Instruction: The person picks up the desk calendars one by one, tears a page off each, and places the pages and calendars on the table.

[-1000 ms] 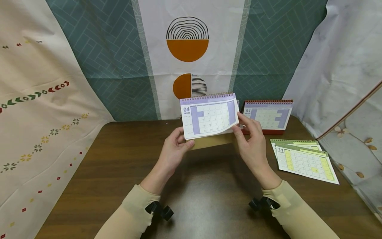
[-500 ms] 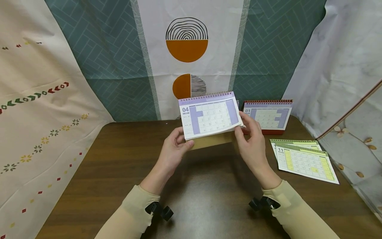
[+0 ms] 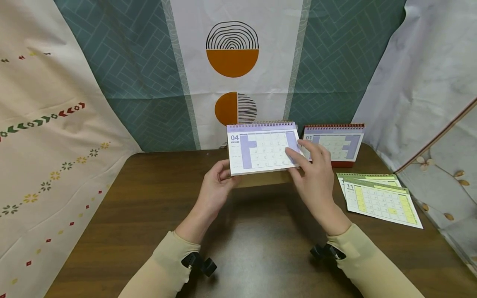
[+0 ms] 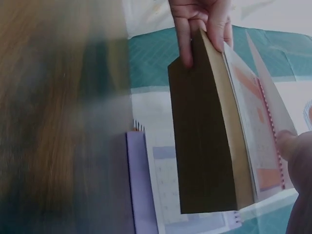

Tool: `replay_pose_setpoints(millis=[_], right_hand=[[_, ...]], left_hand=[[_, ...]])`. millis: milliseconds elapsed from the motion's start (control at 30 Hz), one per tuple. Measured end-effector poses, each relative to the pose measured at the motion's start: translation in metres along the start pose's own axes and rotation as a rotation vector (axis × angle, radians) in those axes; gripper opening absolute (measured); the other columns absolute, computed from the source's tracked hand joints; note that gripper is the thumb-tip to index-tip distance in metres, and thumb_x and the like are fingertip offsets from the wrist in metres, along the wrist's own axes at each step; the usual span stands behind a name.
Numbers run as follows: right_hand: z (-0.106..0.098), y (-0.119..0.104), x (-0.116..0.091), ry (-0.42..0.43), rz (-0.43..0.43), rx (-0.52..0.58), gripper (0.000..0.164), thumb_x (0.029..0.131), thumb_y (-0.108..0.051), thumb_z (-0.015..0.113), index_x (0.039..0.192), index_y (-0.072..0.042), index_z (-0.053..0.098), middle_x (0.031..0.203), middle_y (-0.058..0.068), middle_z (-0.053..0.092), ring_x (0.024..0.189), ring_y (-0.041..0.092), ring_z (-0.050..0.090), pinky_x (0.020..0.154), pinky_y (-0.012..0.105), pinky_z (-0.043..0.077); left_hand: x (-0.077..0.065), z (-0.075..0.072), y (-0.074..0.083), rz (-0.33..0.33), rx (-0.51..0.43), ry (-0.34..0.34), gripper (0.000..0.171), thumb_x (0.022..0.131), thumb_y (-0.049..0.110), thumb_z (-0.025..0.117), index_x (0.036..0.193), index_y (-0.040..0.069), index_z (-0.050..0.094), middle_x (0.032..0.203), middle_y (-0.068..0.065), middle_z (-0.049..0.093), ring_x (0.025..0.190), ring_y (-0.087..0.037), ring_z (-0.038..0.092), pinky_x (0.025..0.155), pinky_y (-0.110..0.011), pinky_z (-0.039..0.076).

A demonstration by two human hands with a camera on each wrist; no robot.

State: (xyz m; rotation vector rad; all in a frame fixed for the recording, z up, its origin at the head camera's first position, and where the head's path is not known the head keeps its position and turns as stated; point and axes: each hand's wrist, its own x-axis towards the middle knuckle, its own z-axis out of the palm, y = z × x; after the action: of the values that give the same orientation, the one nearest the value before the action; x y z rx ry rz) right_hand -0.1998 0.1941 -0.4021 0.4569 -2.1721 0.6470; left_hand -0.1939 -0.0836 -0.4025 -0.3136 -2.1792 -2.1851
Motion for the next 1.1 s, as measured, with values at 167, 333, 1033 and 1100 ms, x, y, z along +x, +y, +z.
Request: replay_pose_setpoints(millis=[167, 333, 1033, 1100], right_hand=[[0.0, -0.003, 0.001, 0.024, -0.186, -0.066, 0.042, 0.09, -0.008, 0.092, 0.13, -0.01, 0.081, 0.134, 0.016, 0.072, 0.131, 0.043, 0.057, 0.114, 0.06, 0.043], [-0.001, -0.013, 0.0, 0.022, -0.242, -0.067, 0.032, 0.096, -0.017, 0.087, 0.127, -0.007, 0.082, 0.121, 0.012, 0.079, 0.116, 0.037, 0.069, 0.108, 0.055, 0.052], [0.004, -0.027, 0.004, 0.058, -0.216, -0.082, 0.021, 0.094, -0.011, 0.089, 0.115, -0.006, 0.085, 0.108, 0.01, 0.082, 0.094, 0.031, 0.078, 0.073, 0.046, 0.064], [0.005, -0.029, 0.005, 0.059, -0.218, -0.078, 0.02, 0.095, -0.011, 0.088, 0.114, -0.007, 0.085, 0.109, 0.009, 0.082, 0.095, 0.031, 0.078, 0.072, 0.046, 0.064]], left_hand=[[-0.001, 0.001, -0.001, -0.01, 0.012, -0.006, 0.046, 0.1, -0.012, 0.07, 0.144, 0.0, 0.062, 0.123, -0.02, 0.079, 0.107, -0.029, 0.077, 0.091, -0.028, 0.058], [-0.001, 0.001, -0.001, -0.019, 0.005, -0.015, 0.045, 0.1, -0.012, 0.07, 0.143, 0.0, 0.063, 0.124, -0.021, 0.078, 0.107, -0.03, 0.077, 0.091, -0.028, 0.058], [-0.003, 0.005, 0.001, -0.001, 0.018, -0.02, 0.035, 0.105, 0.003, 0.073, 0.139, 0.004, 0.068, 0.124, -0.014, 0.08, 0.113, -0.025, 0.076, 0.098, -0.036, 0.055], [-0.003, 0.005, 0.002, -0.001, 0.017, -0.005, 0.035, 0.104, 0.001, 0.07, 0.139, 0.004, 0.069, 0.124, -0.013, 0.08, 0.109, -0.022, 0.075, 0.094, -0.034, 0.054]])
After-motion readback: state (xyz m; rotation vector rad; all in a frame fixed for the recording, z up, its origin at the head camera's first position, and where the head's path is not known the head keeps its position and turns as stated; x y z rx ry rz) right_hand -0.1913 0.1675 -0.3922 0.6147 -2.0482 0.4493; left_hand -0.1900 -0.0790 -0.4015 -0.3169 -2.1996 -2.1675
